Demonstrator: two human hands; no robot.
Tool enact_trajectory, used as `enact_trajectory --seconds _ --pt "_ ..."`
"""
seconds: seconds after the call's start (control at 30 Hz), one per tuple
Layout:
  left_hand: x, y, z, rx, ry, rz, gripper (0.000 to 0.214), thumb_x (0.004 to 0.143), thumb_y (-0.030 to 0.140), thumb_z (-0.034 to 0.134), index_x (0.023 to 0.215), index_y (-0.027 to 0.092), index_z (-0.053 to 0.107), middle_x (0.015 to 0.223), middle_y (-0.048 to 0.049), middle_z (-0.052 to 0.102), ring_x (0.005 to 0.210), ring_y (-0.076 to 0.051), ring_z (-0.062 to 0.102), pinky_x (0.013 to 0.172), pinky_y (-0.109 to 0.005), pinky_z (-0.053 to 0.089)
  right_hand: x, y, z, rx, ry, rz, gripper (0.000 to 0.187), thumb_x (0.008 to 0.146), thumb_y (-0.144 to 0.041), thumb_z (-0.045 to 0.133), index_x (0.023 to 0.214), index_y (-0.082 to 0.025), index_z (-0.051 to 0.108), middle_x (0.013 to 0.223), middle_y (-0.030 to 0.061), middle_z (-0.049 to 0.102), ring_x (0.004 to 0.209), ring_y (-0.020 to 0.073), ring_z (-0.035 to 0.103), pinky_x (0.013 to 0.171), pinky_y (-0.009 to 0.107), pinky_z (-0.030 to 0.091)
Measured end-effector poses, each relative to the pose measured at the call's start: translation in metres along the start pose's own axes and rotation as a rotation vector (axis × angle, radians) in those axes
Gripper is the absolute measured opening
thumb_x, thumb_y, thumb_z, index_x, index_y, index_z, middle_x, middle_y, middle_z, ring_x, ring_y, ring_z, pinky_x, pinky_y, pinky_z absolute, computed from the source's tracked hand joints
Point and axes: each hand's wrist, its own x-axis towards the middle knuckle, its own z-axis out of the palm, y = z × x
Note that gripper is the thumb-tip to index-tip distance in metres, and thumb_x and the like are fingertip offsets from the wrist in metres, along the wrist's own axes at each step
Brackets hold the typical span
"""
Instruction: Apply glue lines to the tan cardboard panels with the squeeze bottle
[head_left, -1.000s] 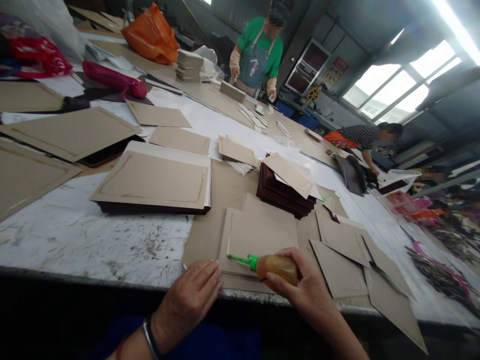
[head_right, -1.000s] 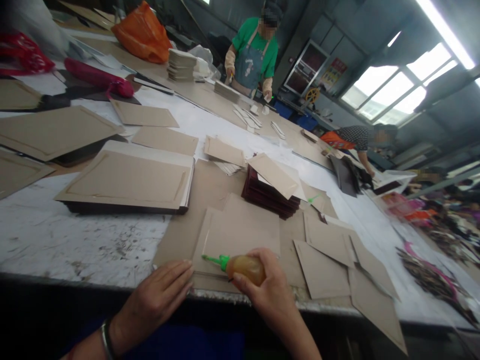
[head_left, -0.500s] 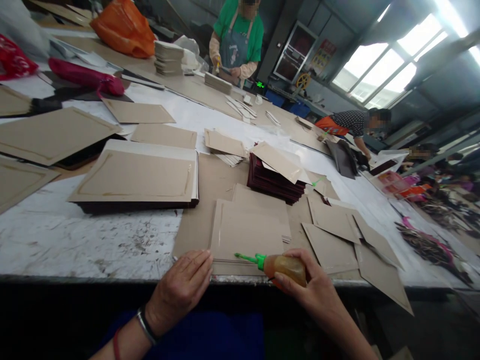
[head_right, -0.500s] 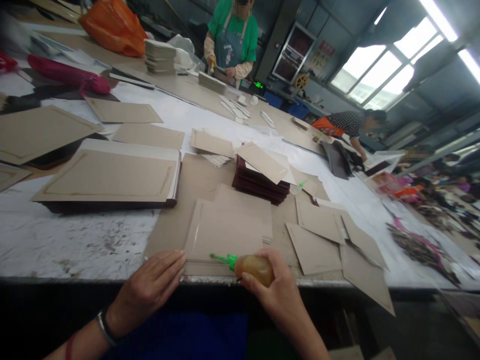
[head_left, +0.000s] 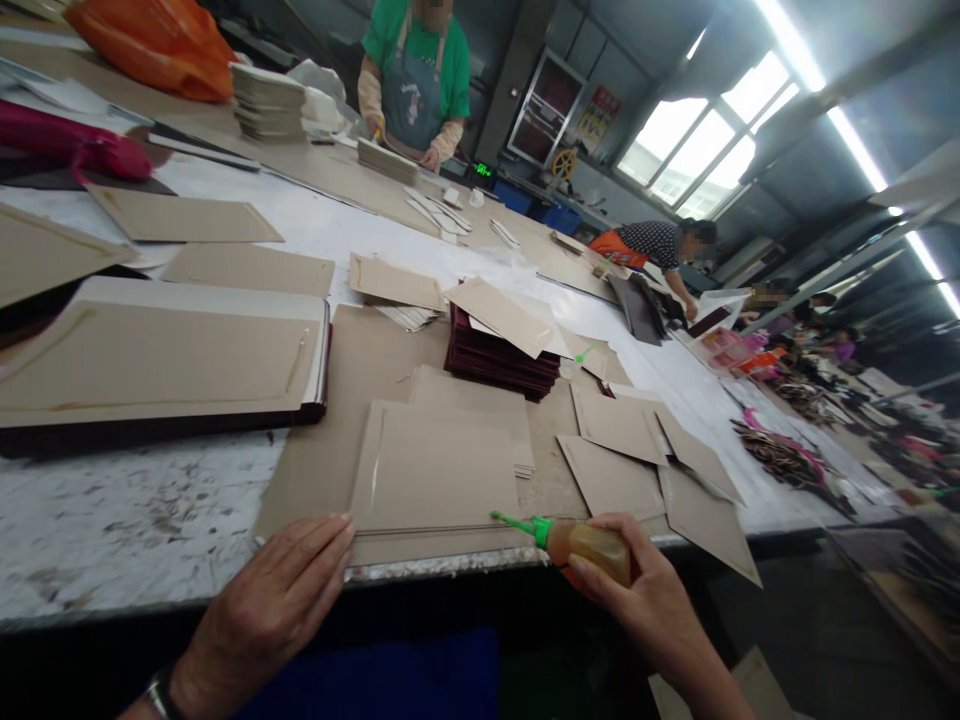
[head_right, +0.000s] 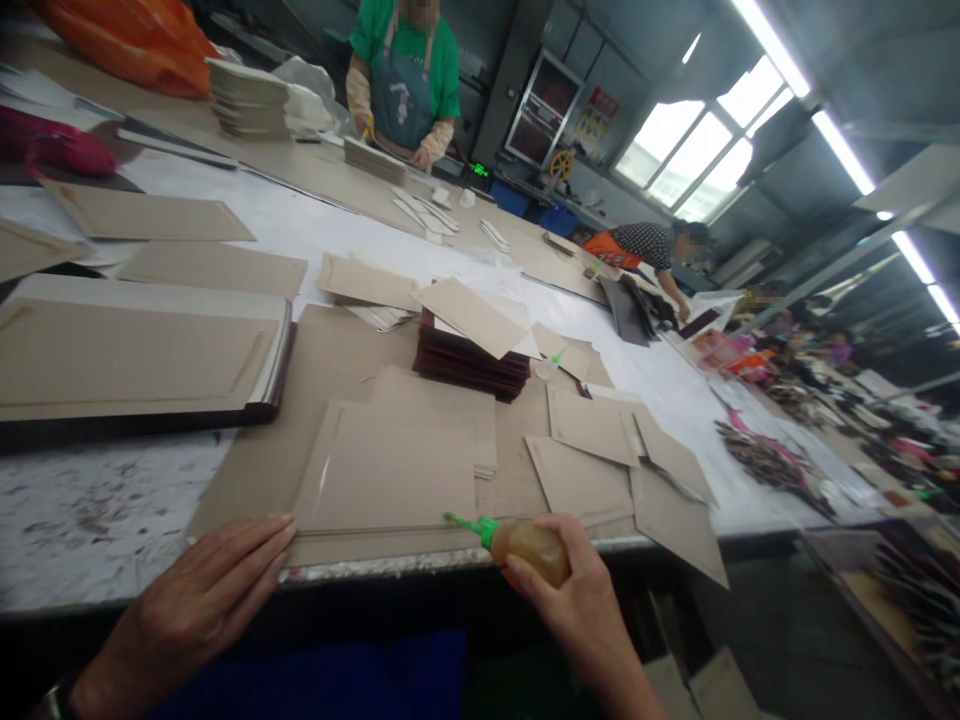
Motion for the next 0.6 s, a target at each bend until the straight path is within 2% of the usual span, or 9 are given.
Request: enact_trajectory --seconds 0.13,0.3,0.4,0.5,0.6 --pt "-0.001 -0.002 0.001 -0.003 -0.007 0.024 0.026 0.089 0.009 0.049 0.112 0.010 0.061 0.109 -0.0107 0.067 0.101 -0.021 0.063 0.095 -0.035 0.047 -0.002 0.013 -0.008 0.005 0.028 0.024 0.032 0.068 -0.047 0.067 0.089 -0.024 0.061 0.080 0.0003 0.066 0.067 0.0216 0.062 0.063 0.032 0.050" --pt "-0.010 -0.006 0.006 -0.031 -0.015 0.001 0.033 0.090 0.013 0.049 0.122 0.014 0.057 0.114 -0.0093 0.065 0.105 -0.020 0.062 0.100 -0.032 0.045 0.008 0.009 -0.010 0.044 0.069 0.061 0.035 0.069 -0.050 0.068 0.091 -0.024 0.061 0.079 0.0014 0.067 0.068 0.0223 0.062 0.063 0.032 0.051" --pt "-0.022 -0.010 0.011 -0.041 -0.046 -0.024 0.039 0.088 0.013 0.050 0.127 0.015 0.054 0.118 -0.0100 0.063 0.108 -0.021 0.060 0.101 -0.033 0.044 0.030 0.003 -0.004 0.100 0.123 0.028 0.040 0.068 -0.052 0.068 0.093 -0.022 0.059 0.079 0.0029 0.066 0.068 0.0227 0.062 0.061 0.033 0.051" --pt "-0.032 -0.012 0.017 -0.043 -0.063 -0.033 0.044 0.087 0.012 0.052 0.131 0.018 0.051 0.119 -0.0094 0.063 0.109 -0.022 0.060 0.099 -0.034 0.046 0.059 0.001 0.004 0.112 0.124 -0.023 0.041 0.070 -0.050 0.068 0.097 -0.020 0.057 0.085 0.0046 0.065 0.071 0.0229 0.061 0.063 0.034 0.050" --pt "-0.037 -0.010 0.025 -0.049 -0.007 -0.069 0.040 0.088 0.013 0.051 0.128 0.020 0.054 0.117 -0.0075 0.064 0.107 -0.021 0.061 0.098 -0.034 0.046 0.083 0.000 0.011 0.090 0.124 -0.060 0.042 0.069 -0.048 0.067 0.097 -0.019 0.057 0.089 0.0063 0.064 0.075 0.0237 0.060 0.066 0.035 0.049"
